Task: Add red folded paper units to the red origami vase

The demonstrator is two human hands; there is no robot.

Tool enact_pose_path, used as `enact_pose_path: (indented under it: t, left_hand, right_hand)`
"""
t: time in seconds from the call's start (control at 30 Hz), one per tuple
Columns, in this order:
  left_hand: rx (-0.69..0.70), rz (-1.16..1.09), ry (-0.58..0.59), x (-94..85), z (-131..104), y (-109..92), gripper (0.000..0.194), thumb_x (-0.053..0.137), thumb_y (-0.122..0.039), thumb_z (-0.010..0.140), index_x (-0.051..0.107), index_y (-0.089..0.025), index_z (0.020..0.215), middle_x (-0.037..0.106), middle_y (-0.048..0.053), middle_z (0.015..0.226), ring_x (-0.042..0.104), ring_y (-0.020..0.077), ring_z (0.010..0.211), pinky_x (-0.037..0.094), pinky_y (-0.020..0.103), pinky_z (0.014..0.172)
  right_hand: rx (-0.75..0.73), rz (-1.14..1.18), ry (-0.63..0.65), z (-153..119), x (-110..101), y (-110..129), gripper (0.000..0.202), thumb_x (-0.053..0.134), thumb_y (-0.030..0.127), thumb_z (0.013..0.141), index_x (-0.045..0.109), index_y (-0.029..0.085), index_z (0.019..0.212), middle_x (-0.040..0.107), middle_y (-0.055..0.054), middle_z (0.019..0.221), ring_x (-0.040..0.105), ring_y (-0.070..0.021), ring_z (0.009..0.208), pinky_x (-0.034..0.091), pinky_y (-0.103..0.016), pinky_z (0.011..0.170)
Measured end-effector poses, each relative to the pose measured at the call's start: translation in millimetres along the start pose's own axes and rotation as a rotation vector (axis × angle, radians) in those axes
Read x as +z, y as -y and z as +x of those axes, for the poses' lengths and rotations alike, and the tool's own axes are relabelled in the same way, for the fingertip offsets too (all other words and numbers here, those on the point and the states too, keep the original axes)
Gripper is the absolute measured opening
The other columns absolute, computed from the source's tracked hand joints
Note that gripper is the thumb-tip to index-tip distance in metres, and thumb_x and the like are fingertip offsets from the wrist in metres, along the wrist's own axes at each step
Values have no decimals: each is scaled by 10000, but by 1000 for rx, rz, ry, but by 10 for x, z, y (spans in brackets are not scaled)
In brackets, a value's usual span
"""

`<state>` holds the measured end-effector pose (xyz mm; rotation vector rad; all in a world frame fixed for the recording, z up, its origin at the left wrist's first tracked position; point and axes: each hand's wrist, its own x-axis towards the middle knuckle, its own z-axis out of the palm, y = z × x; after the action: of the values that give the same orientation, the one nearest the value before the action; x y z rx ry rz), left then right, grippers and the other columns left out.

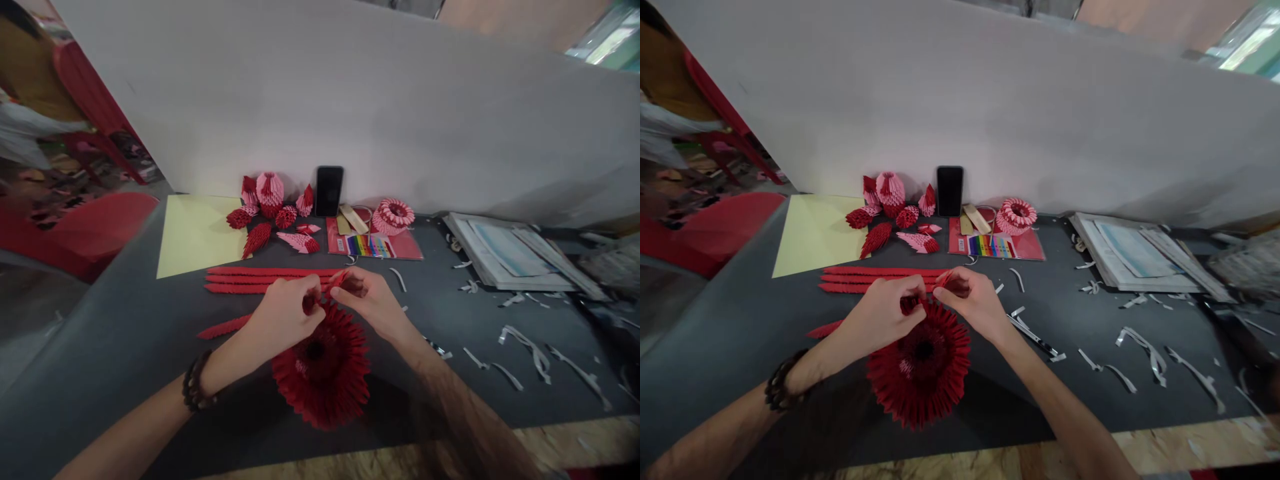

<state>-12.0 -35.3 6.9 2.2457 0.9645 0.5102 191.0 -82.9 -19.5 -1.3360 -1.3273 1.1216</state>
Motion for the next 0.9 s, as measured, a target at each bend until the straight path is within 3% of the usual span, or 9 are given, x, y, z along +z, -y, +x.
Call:
enact_pose_path:
  t: [0.17,0.33,0.47,0.7,0.9]
  left_hand:
    - [9,23,-5,22,26,39,17,583,-207,791,574,-221,787,620,-59,667,515,116,590,384,274,628]
    - [-42,-31,25,-14,44,44,36,583,-222,819,617,-224,808,691,-29,741,618,143,671,447,285,688]
    - [-89,-82,87,-50,23,37,115,605,-237,820,625,-221,932,743,-2,830,683,168,735,484,293,729]
    - [-106,-70,57,13,0,19,94,580,-232,848,582,-217,940,737,3,849,665,167,707,458,298,686]
    - [-93,-12,30,35,11,34,65,596,-232,830,611,-212,890,724,9,792,657,176,701,461,320,710]
  right_hand:
    - [-32,78,43,8,-19,20,244,715,403,895,713,250,1085,723,-51,1125,657,-214,1043,500,-393,983]
    - [-7,219,40,74,-44,-111,178,691,393,918,686,241,1009,672,-29,1000,621,-160,851,496,-301,790]
    - [19,308,61,120,-34,-158,222,716,421,894,619,231,955,652,-31,1022,602,-153,856,481,-285,790]
    - [27,136,96,113,-32,-95,381,705,477,890,585,237,1161,677,-35,987,611,-170,854,480,-305,794]
    - [-23,55,91,104,-29,-114,338,673,497,908,616,235,1114,682,-50,1026,625,-188,899,490,-326,829]
